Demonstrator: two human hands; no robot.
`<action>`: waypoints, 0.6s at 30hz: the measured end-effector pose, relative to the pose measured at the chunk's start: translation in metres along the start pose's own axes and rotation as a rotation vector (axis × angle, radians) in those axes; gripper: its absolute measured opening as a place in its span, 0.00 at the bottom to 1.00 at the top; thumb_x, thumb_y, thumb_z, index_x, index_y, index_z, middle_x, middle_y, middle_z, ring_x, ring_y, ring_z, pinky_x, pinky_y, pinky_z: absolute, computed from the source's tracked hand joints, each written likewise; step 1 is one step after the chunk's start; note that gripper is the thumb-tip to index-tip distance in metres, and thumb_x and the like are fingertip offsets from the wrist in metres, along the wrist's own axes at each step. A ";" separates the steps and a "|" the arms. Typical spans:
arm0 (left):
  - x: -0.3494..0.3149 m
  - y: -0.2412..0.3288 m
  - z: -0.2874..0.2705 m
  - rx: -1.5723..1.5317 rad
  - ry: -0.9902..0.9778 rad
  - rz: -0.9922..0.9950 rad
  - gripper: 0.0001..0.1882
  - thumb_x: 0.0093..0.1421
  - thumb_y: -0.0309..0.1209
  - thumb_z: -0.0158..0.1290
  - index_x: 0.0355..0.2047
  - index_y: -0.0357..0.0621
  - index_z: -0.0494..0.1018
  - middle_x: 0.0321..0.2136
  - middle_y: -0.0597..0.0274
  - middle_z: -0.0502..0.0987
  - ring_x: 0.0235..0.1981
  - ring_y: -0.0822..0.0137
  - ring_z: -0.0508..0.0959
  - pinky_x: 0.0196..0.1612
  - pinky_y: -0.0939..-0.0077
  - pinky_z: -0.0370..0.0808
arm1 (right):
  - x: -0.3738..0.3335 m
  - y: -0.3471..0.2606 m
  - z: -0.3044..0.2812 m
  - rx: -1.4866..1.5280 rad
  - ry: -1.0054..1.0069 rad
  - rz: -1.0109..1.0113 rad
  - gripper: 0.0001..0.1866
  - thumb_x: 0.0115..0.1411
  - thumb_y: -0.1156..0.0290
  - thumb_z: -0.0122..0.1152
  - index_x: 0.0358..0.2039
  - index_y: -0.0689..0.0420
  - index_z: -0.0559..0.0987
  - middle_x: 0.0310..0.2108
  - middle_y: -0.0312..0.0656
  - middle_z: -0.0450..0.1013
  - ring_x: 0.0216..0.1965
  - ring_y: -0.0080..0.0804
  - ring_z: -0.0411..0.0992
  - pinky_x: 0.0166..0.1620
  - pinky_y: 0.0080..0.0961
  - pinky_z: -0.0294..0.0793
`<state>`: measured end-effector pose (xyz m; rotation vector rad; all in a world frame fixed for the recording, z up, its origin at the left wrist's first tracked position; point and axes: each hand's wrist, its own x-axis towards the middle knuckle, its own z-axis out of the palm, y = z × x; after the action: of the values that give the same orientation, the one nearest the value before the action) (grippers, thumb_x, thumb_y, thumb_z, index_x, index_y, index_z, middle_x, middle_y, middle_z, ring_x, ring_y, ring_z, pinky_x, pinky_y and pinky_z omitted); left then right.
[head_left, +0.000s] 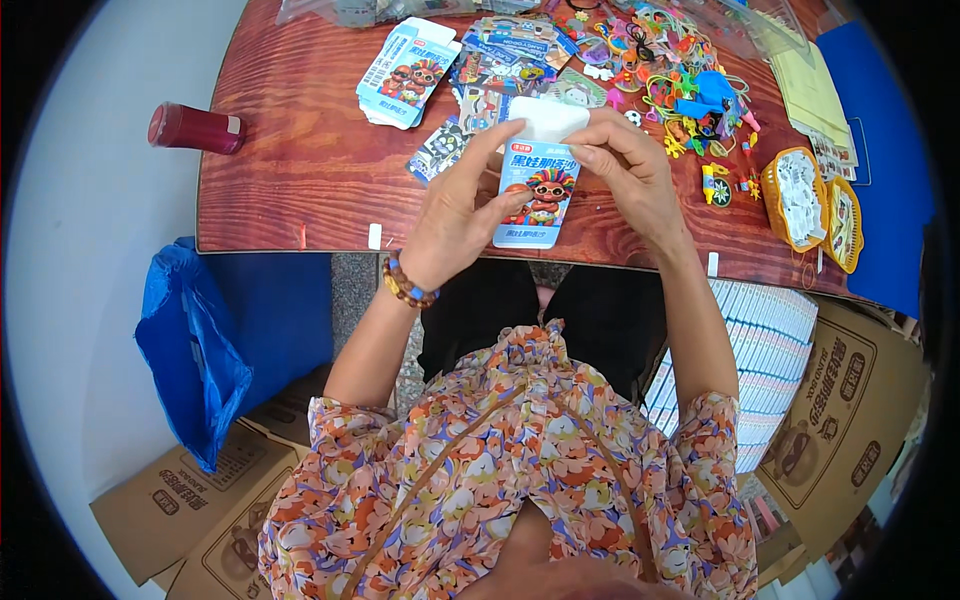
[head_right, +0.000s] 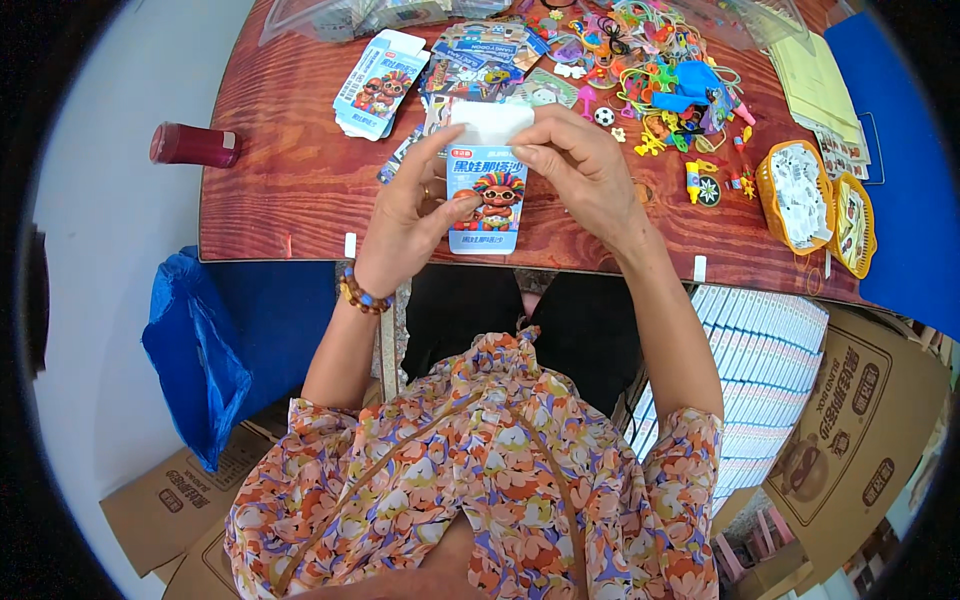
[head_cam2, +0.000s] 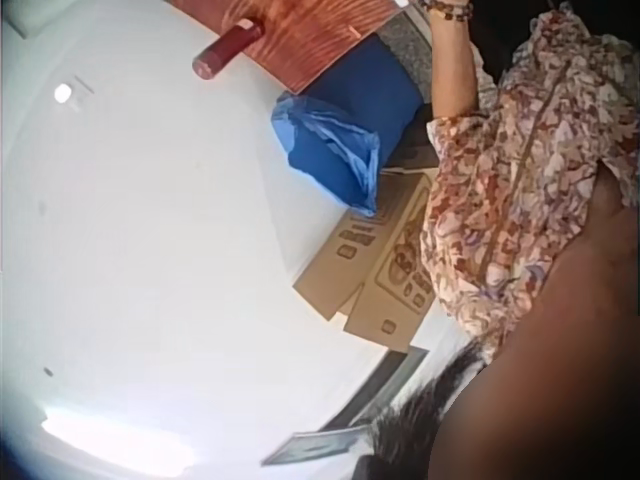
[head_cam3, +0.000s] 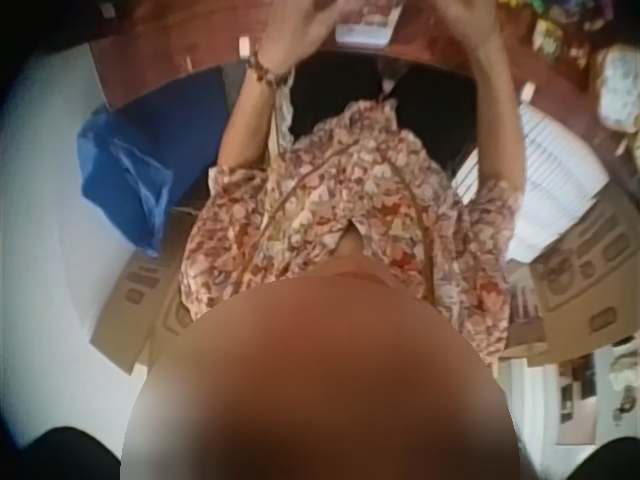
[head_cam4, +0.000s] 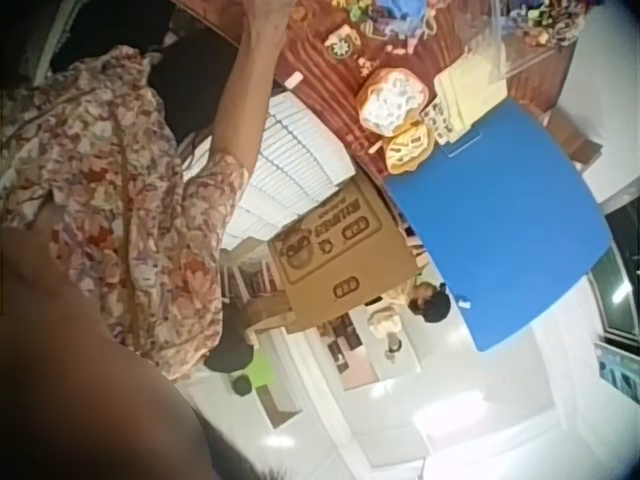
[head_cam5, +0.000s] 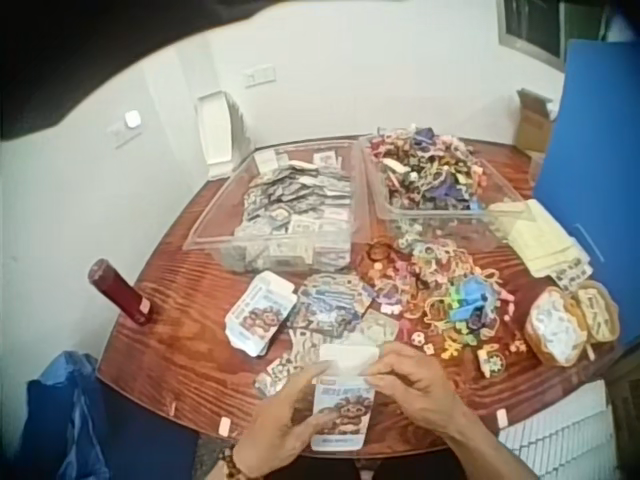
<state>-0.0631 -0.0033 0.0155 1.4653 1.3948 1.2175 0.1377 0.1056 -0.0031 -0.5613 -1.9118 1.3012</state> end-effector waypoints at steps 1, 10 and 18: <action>0.002 -0.004 -0.002 -0.080 -0.053 -0.043 0.29 0.59 0.19 0.59 0.59 0.46 0.63 0.35 0.58 0.79 0.35 0.71 0.82 0.35 0.76 0.79 | -0.001 -0.002 -0.001 0.001 -0.003 0.003 0.07 0.65 0.75 0.57 0.39 0.63 0.81 0.41 0.37 0.74 0.43 0.23 0.70 0.46 0.20 0.69; -0.001 -0.001 0.007 -0.237 -0.106 -0.024 0.27 0.59 0.20 0.58 0.58 0.48 0.65 0.29 0.67 0.71 0.27 0.80 0.74 0.28 0.83 0.71 | 0.009 -0.048 -0.005 0.247 0.149 0.287 0.14 0.71 0.64 0.51 0.46 0.61 0.78 0.35 0.32 0.76 0.33 0.14 0.72 0.37 0.14 0.71; -0.004 0.006 0.009 -0.250 -0.093 -0.035 0.28 0.59 0.21 0.59 0.58 0.47 0.64 0.30 0.65 0.72 0.27 0.77 0.74 0.30 0.81 0.73 | 0.016 -0.055 -0.020 0.228 -0.058 0.415 0.11 0.66 0.68 0.60 0.43 0.61 0.82 0.34 0.30 0.77 0.31 0.09 0.68 0.34 0.13 0.68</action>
<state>-0.0528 -0.0072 0.0183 1.3013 1.1557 1.2366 0.1458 0.1073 0.0574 -0.8385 -1.7150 1.7882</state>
